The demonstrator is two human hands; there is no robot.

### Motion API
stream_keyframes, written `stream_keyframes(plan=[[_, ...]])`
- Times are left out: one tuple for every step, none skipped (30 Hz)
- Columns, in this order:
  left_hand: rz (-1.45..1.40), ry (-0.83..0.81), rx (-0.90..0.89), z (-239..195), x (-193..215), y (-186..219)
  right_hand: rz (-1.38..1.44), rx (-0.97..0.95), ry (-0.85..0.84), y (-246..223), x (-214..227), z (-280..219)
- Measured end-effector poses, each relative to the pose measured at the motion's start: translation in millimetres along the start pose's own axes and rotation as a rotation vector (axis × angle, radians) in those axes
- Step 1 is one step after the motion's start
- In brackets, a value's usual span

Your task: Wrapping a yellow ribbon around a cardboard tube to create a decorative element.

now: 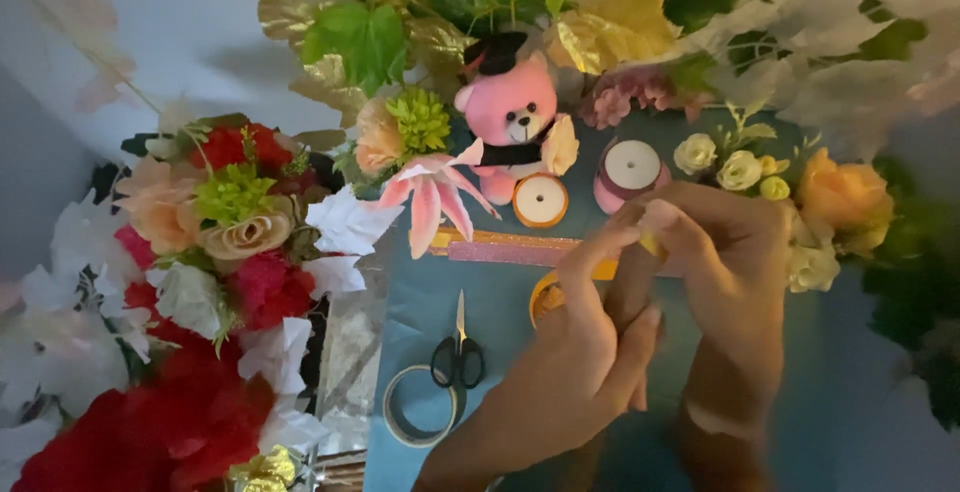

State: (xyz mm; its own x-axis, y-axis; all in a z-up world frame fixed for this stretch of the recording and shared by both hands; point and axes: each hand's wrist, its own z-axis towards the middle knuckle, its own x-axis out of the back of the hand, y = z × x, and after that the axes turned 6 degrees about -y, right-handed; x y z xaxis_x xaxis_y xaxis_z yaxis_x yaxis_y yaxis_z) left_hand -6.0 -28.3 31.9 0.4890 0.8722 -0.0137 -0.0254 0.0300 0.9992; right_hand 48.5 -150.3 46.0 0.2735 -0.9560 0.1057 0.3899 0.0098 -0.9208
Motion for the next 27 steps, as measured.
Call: stream_keyframes(plan=[[0.004,-0.002,0.025,0,1,1,0.006,0.005,-0.02,-1,0,0],[0.008,-0.005,0.05,-1,2,2,0.013,0.01,-0.04,-1,0,1],[0.009,-0.002,0.048,-2,4,3,0.013,0.013,-0.043,6,5,-3],[-0.013,-0.011,0.11,-3,5,4,0.036,-0.072,-0.052,13,10,-7],[-0.036,-0.018,0.171,-4,6,5,0.06,-0.155,-0.062,20,15,-11],[-0.034,-0.014,0.168,-5,7,4,0.06,-0.152,-0.066,17,14,-9],[-0.072,-0.02,0.131,-6,9,3,0.063,-0.086,-0.108,14,13,-6],[-0.109,-0.026,0.095,-6,10,3,0.066,-0.019,-0.149,11,12,-4],[-0.109,-0.023,0.094,-6,11,2,0.067,-0.018,-0.152,12,12,-4],[-0.149,-0.028,0.062,-6,12,2,0.092,-0.027,-0.146,12,12,-4],[-0.189,-0.035,0.029,-6,13,1,0.116,-0.036,-0.139,13,12,-5],[-0.188,-0.033,0.028,-7,13,1,0.117,-0.035,-0.141,14,12,-7],[-0.216,-0.04,0.01,-8,14,0,0.114,-0.066,-0.113,16,13,-9],[-0.245,-0.048,-0.008,-8,15,0,0.112,-0.097,-0.085,17,13,-10],[-0.243,-0.047,-0.011,-8,15,0,0.112,-0.094,-0.087,19,14,-12],[-0.255,-0.029,-0.006,-8,15,0,0.147,-0.095,-0.083,22,15,-13],[-0.269,-0.012,0.001,-8,14,0,0.182,-0.098,-0.079,24,16,-15],[-0.268,-0.012,-0.001,-9,15,-1,0.182,-0.096,-0.079,24,16,-16],[-0.271,-0.015,-0.012,-9,15,-2,0.188,-0.1,-0.079,24,16,-17],[-0.274,-0.018,-0.023,-9,16,-3,0.194,-0.104,-0.078,24,16,-18],[-0.275,-0.017,-0.024,-10,15,-2,0.194,-0.105,-0.079,24,16,-18],[-0.292,-0.017,-0.034,-10,14,0,0.191,-0.078,-0.115,25,17,-17],[-0.308,-0.017,-0.045,-11,13,1,0.188,-0.051,-0.151,25,17,-16],[-0.308,-0.016,-0.046,-12,13,1,0.188,-0.05,-0.152,25,17,-17],[-0.299,-0.035,-0.083,-14,14,0,0.181,-0.079,-0.145,24,17,-18],[-0.291,-0.053,-0.121,-15,14,-1,0.174,-0.108,-0.138,22,17,-18],[-0.291,-0.052,-0.122,-15,13,-6,0.173,-0.107,-0.139,27,18,-20]])
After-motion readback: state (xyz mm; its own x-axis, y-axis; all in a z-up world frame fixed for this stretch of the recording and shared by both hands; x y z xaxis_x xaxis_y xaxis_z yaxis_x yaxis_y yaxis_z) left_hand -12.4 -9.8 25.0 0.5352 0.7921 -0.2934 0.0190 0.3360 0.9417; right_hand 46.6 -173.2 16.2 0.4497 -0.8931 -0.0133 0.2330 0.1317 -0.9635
